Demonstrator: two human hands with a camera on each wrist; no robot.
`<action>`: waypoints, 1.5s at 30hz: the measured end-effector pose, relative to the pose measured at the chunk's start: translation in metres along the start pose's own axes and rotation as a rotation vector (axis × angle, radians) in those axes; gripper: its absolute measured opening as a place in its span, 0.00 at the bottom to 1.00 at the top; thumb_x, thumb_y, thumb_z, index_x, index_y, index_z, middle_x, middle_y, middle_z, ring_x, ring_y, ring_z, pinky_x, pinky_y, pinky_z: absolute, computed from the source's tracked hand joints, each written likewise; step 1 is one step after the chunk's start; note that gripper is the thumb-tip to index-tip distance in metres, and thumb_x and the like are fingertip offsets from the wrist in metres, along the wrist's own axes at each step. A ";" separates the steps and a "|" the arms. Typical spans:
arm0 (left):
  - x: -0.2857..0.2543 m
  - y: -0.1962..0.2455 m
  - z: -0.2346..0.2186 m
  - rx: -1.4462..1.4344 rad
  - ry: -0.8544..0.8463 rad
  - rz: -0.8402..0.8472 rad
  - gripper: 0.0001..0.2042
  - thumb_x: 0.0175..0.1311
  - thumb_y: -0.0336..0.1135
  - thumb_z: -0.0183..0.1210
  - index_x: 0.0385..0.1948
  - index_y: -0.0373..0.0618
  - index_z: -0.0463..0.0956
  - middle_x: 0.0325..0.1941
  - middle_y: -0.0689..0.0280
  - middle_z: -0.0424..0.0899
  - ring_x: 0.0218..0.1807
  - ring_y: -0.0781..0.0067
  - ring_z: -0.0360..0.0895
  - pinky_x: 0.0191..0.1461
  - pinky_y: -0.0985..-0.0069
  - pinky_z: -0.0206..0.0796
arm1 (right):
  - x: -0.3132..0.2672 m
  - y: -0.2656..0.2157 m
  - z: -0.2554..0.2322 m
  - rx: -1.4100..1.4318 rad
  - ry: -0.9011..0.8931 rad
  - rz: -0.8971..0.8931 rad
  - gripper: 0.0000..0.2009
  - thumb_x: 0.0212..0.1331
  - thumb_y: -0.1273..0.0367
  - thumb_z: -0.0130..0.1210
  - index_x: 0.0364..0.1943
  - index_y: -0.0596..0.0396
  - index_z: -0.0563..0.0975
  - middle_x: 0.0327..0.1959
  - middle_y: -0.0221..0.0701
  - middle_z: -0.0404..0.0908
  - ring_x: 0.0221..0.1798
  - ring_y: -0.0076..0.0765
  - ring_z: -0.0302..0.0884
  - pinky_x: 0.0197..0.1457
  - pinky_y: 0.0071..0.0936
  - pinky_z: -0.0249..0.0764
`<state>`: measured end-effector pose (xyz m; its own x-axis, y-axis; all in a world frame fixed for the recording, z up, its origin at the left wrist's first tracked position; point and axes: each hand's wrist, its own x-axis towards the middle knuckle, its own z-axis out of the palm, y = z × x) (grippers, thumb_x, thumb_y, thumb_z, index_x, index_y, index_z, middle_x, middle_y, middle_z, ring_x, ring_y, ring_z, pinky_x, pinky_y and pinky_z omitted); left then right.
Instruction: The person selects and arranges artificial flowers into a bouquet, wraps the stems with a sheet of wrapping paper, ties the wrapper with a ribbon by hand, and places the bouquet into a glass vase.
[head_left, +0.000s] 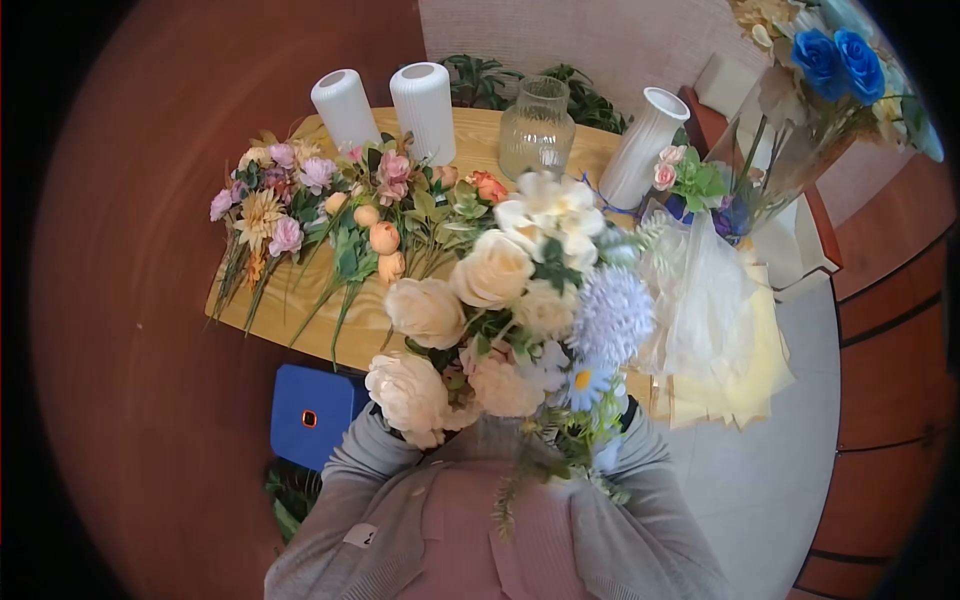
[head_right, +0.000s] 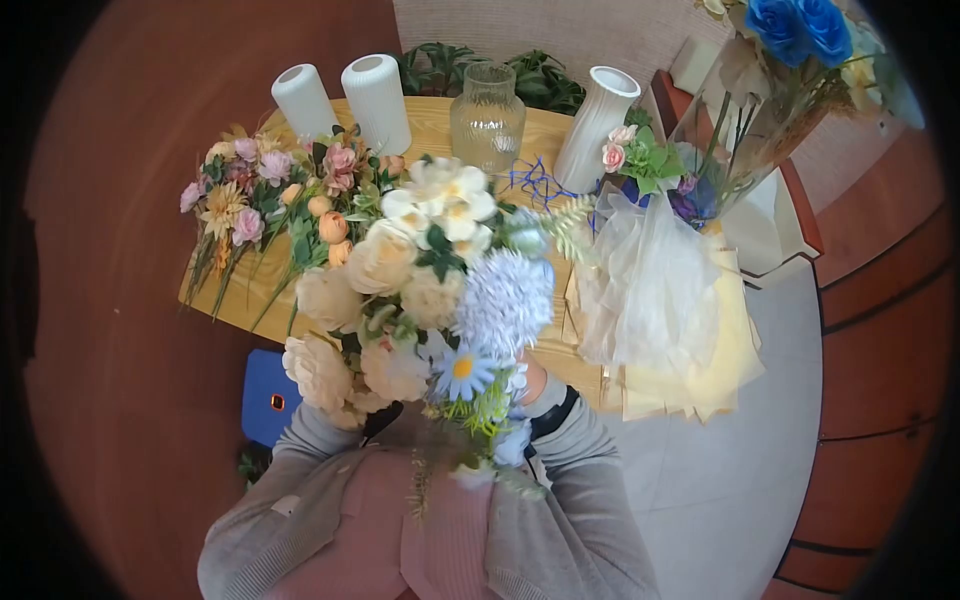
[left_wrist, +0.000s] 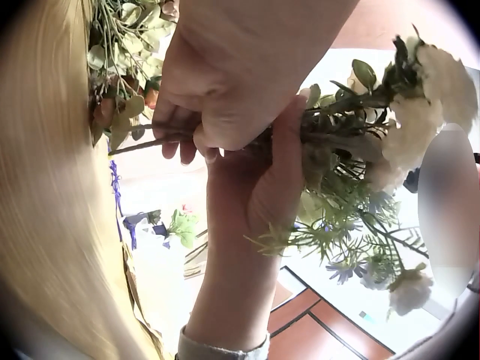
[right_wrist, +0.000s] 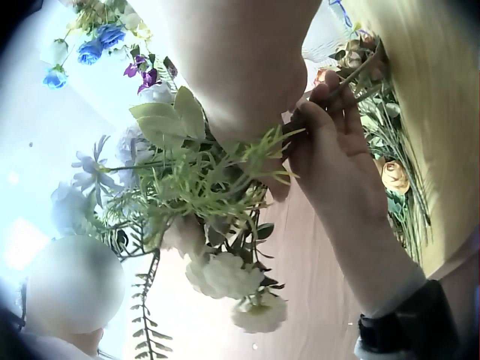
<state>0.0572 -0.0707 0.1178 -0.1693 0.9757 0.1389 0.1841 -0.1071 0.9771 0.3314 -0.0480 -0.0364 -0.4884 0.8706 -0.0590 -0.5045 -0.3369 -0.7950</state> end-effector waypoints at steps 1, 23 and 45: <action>-0.004 0.001 -0.001 -0.005 -0.007 -0.006 0.23 0.51 0.26 0.63 0.51 0.39 0.68 0.51 0.63 0.74 0.51 0.70 0.72 0.55 0.75 0.63 | -0.001 0.001 0.001 -0.006 0.001 0.002 0.14 0.58 0.73 0.50 0.50 0.59 0.70 0.43 0.34 0.76 0.47 0.36 0.74 0.49 0.33 0.72; 0.014 0.005 -0.017 0.032 -0.201 0.336 0.25 0.44 0.24 0.66 0.50 0.40 0.72 0.52 0.59 0.75 0.53 0.67 0.73 0.57 0.74 0.63 | -0.020 0.014 0.023 -0.105 0.066 -0.020 0.15 0.58 0.71 0.51 0.49 0.59 0.71 0.42 0.33 0.77 0.47 0.35 0.75 0.50 0.32 0.72; 0.012 -0.002 0.032 -0.186 0.006 0.347 0.04 0.58 0.24 0.58 0.33 0.41 0.79 0.33 0.66 0.83 0.38 0.73 0.78 0.45 0.76 0.68 | 0.024 -0.008 0.040 -0.257 -0.014 -0.085 0.15 0.58 0.70 0.52 0.49 0.59 0.71 0.42 0.32 0.77 0.46 0.35 0.75 0.50 0.31 0.72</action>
<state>0.0857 -0.0530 0.1120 -0.1333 0.8743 0.4667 0.0531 -0.4639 0.8843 0.2956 -0.0390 -0.0074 -0.4623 0.8865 0.0216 -0.3477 -0.1588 -0.9241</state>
